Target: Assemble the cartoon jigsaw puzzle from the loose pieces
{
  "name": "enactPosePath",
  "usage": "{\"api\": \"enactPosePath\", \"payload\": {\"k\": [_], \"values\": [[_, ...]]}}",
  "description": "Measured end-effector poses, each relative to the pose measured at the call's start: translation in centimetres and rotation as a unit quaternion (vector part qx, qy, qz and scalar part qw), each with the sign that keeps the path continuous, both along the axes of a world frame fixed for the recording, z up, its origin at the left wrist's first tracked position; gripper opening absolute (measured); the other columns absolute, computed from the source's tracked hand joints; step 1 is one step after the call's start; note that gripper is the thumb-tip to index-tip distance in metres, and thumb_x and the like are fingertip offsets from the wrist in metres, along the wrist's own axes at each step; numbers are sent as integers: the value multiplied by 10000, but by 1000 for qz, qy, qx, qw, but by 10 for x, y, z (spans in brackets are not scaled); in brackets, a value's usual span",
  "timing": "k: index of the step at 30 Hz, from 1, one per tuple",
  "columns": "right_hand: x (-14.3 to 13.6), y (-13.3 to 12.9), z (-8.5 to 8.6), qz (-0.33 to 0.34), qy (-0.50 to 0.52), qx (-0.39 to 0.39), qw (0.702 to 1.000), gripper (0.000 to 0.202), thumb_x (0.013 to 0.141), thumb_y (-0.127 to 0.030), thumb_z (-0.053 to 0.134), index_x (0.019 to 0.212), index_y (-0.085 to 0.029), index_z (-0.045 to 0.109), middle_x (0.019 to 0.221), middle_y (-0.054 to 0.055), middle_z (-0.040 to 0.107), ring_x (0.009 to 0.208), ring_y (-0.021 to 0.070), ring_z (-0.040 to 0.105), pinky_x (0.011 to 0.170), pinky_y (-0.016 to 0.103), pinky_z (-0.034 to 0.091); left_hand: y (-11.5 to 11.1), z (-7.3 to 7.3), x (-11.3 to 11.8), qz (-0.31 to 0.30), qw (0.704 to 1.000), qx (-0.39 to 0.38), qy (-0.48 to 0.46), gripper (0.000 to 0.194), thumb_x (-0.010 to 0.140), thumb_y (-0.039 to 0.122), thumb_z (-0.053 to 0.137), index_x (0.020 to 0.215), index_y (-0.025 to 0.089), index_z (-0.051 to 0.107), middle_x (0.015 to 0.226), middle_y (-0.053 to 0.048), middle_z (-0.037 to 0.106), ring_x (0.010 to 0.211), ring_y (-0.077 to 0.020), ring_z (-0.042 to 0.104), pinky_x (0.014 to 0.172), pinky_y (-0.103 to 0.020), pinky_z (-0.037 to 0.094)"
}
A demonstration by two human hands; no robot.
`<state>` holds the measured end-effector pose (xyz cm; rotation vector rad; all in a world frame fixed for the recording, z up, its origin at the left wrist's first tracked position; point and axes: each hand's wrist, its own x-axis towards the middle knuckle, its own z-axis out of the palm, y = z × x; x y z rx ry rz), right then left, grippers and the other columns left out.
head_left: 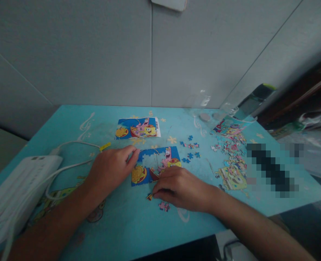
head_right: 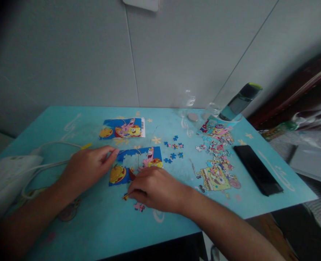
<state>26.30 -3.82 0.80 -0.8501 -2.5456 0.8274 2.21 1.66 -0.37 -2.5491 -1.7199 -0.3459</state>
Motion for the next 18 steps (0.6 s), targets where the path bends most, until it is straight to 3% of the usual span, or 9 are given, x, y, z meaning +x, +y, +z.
{"api": "enactPosePath", "payload": {"k": [3,6,9,12,15,18], "values": [[6,6,4,-31,8,8,999,148,966,-245,594,982,-205,736,901,35,739,883,171,667,856,303,485,0,0,0,0,1000,-3,3,383,1009,436,385,805,223,629,611,-9,626,557,-182,572,556,-297,276],[20,18,11,-154,0,34,987,163,971,-274,582,977,-218,735,925,35,744,881,177,666,825,305,485,0,0,-1,2,1000,0,7,377,1007,435,392,826,223,646,634,-15,649,572,-186,588,557,-298,280],[44,35,15,-341,-58,89,934,154,943,-286,596,948,-227,738,898,37,750,773,186,660,724,310,470,0,0,0,2,1000,5,5,363,1004,421,402,848,222,663,659,-24,672,581,-191,598,559,-300,285],[74,50,14,-449,-123,115,877,175,911,-295,606,951,-215,755,902,61,767,747,214,669,699,327,460,-1,1,0,-2,1000,12,2,365,999,417,409,838,219,670,652,-29,675,566,-190,589,553,-302,278],[100,61,8,-490,-166,108,849,192,883,-290,615,952,-197,768,893,88,772,786,246,693,718,342,471,-2,1,0,-5,1000,17,2,370,999,420,409,832,219,671,644,-29,672,563,-189,590,549,-303,272],[116,66,2,-491,-183,87,848,190,853,-287,636,935,-186,775,873,97,770,782,251,697,713,348,478,-2,1,-1,-3,1000,22,5,366,1004,422,403,855,224,672,654,-27,678,573,-192,603,550,-305,276]]}}
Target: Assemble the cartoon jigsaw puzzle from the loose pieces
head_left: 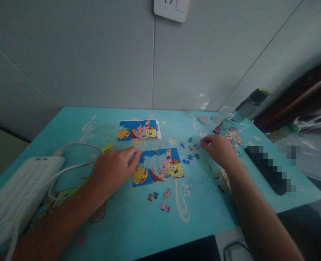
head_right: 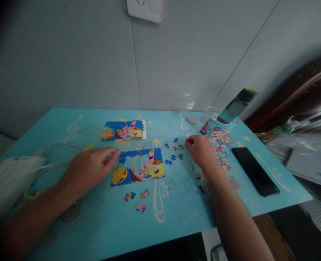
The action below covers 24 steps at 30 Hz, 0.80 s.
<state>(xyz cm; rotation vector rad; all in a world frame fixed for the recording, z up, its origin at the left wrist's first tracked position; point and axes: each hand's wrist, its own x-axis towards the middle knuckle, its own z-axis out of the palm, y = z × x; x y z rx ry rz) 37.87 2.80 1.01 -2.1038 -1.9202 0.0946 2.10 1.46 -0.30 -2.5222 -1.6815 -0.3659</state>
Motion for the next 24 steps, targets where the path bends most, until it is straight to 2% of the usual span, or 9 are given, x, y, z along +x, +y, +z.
{"api": "enactPosePath", "payload": {"k": [5,18,24], "values": [[-1,1,1,45,47,-38,997,172,844,-287,647,907,-196,779,843,76,764,729,220,678,668,327,466,1,-1,0,4,1000,4,10,363,1009,424,396,872,228,669,654,-25,680,567,-198,610,553,-309,278],[-11,-3,5,84,66,-51,993,196,859,-303,642,954,-204,782,836,60,751,701,192,646,642,307,439,3,-1,0,7,1000,-12,6,370,1007,420,398,849,219,666,639,-22,662,563,-183,588,556,-298,280],[-16,-7,9,164,89,-117,975,190,865,-276,652,1003,-228,773,870,38,750,758,187,658,695,303,466,3,-1,1,7,1000,-9,3,378,1005,417,396,855,217,679,648,-26,673,567,-185,586,554,-299,276]]}}
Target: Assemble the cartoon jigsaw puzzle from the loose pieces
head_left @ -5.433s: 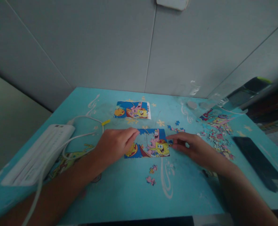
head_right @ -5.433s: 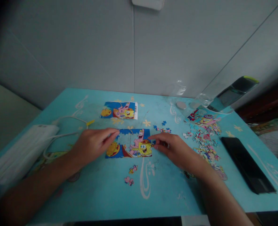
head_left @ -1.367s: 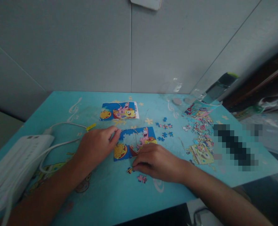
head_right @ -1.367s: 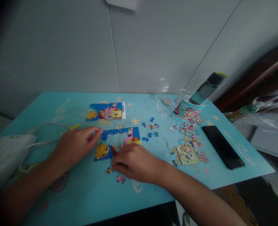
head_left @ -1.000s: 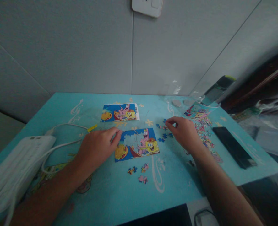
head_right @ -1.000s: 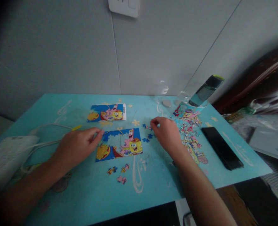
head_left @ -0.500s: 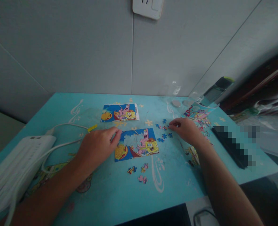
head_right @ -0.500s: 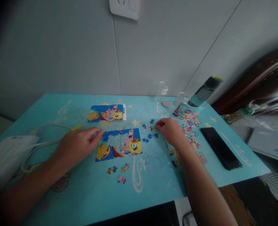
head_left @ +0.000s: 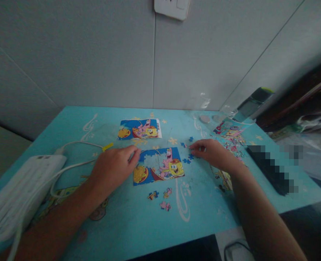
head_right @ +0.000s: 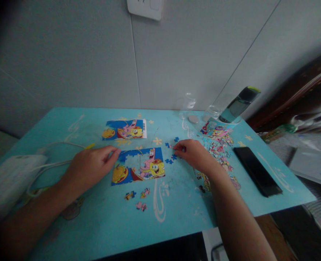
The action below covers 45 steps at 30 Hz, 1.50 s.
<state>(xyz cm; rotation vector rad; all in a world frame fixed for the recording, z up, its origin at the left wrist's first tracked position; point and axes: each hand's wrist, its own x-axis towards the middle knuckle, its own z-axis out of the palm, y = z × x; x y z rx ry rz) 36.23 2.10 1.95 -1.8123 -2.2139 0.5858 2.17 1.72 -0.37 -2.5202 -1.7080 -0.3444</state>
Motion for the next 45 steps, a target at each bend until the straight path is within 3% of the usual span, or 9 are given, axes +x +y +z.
{"api": "enactPosePath", "payload": {"k": [8,12,14,17,20,27,32,37,45], "values": [[-5,-5,4,59,43,-33,997,157,876,-295,654,973,-222,753,867,29,736,742,171,649,699,290,480,0,0,-1,5,1000,5,-5,386,1006,422,403,825,221,678,619,-17,648,551,-186,575,549,-305,272],[-27,-14,3,79,31,29,996,140,914,-273,624,952,-208,741,874,42,721,748,171,634,705,298,474,-1,-2,1,2,1000,6,-4,371,1007,421,410,858,223,686,648,-20,668,573,-188,594,553,-307,285],[-45,-24,3,127,50,61,989,145,947,-244,592,972,-203,730,920,52,712,824,173,639,766,304,480,-1,-2,2,1,1000,3,2,376,1006,427,414,853,220,688,655,-25,674,579,-189,599,550,-309,283],[-68,-40,3,239,110,48,963,150,979,-213,564,997,-205,713,973,46,700,927,162,633,845,298,478,-1,-1,3,2,1000,1,4,372,1004,427,423,847,215,686,656,-29,674,583,-187,600,550,-308,281],[-78,-49,4,284,120,48,950,164,997,-210,541,1009,-190,704,974,52,682,952,168,618,873,315,466,-1,2,2,6,1000,4,-1,362,1006,413,419,840,215,672,677,-26,679,602,-184,607,559,-307,287],[-76,-53,12,316,129,-3,940,129,980,-241,587,970,-192,706,914,40,673,915,171,615,895,346,440,0,8,-2,21,1000,19,1,360,1003,410,416,818,219,659,649,-18,655,572,-184,582,553,-312,265],[-79,-57,8,343,114,-44,931,101,959,-228,617,947,-201,713,892,27,681,891,166,622,887,341,435,2,9,-3,32,999,20,-6,353,1000,412,423,821,221,659,607,-9,623,546,-181,564,556,-309,265],[-80,-59,7,356,113,-63,925,148,940,-338,656,1002,-221,722,933,31,676,939,176,616,884,338,439,2,7,-2,28,999,18,0,363,1008,409,406,828,226,662,632,-17,641,583,-191,592,562,-313,264],[-82,-56,0,324,124,-14,938,135,985,-261,580,1023,-205,696,978,41,661,959,173,603,902,344,439,0,6,-1,24,1000,16,5,366,1013,410,395,831,221,650,661,-21,658,596,-182,597,566,-312,271]]}}
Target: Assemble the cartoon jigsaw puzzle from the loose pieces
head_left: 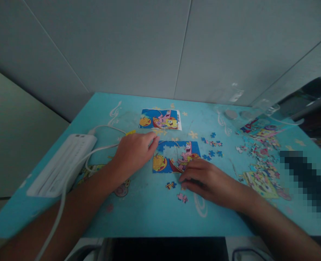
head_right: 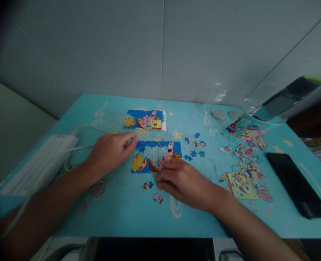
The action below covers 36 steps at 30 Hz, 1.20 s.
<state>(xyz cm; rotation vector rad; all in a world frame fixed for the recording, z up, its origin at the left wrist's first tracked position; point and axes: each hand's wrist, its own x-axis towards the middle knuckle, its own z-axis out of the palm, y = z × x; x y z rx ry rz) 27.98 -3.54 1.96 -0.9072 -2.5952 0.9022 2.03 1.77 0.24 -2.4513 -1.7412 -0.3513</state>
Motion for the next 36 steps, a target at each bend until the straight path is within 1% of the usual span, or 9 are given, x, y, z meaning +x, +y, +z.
{"api": "enactPosePath", "payload": {"k": [4,8,11,14,21,24,27,30,36], "values": [[-5,0,-7,-16,16,23,999,177,996,-277,557,1080,-204,695,1009,60,667,993,194,598,928,374,440,-1,2,1,-4,1000,0,0,369,1016,392,386,825,212,646,680,-30,673,607,-181,605,564,-309,277],[-16,-6,-13,-10,22,45,999,233,991,-314,565,1151,-207,696,1035,82,663,991,209,599,916,381,460,-1,2,1,-7,1000,-2,0,380,1016,395,383,821,207,650,677,-34,673,606,-178,602,564,-303,294],[-22,-10,-18,3,14,62,998,238,994,-305,555,1153,-209,703,1039,88,657,983,219,595,919,393,459,-1,1,2,-10,1000,-2,-7,368,1014,392,391,837,209,656,682,-33,674,607,-177,598,566,-302,299],[-24,-12,-19,10,9,73,997,226,999,-297,540,1113,-212,715,1025,83,651,975,221,594,941,403,443,-1,1,2,-16,1000,4,-14,360,1015,382,395,839,207,655,687,-32,672,608,-177,595,563,-304,285],[-24,-11,-15,15,16,24,999,145,985,-263,573,1035,-202,695,992,53,658,964,194,593,964,382,422,-2,2,2,-23,1000,5,-17,362,1013,380,402,807,206,644,635,-20,639,583,-175,577,553,-306,259],[-25,-12,-13,12,27,-4,1000,118,982,-249,579,993,-198,685,938,47,667,942,192,596,913,368,443,-1,0,1,-19,1000,7,-14,371,1017,384,389,811,209,642,660,-27,656,597,-179,592,556,-305,271],[-24,-13,-12,10,39,-15,999,160,992,-236,557,1074,-201,691,946,54,673,937,191,598,904,369,452,-1,0,1,-17,1000,2,-12,369,1018,384,386,821,211,645,678,-33,670,612,-179,606,564,-302,292],[-22,-13,-10,-9,49,-21,999,240,1002,-211,525,1180,-208,686,991,69,671,943,187,601,877,352,471,-1,1,1,-13,1000,-6,-13,365,1018,381,392,818,212,645,683,-33,680,614,-181,617,566,-300,306],[-19,-11,-6,-97,81,-62,990,170,956,-187,581,1051,-205,720,913,41,677,803,150,620,725,287,490,-1,-1,1,-18,1000,-6,-18,354,1015,373,405,818,214,652,702,-32,698,613,-176,625,563,-292,319]]}}
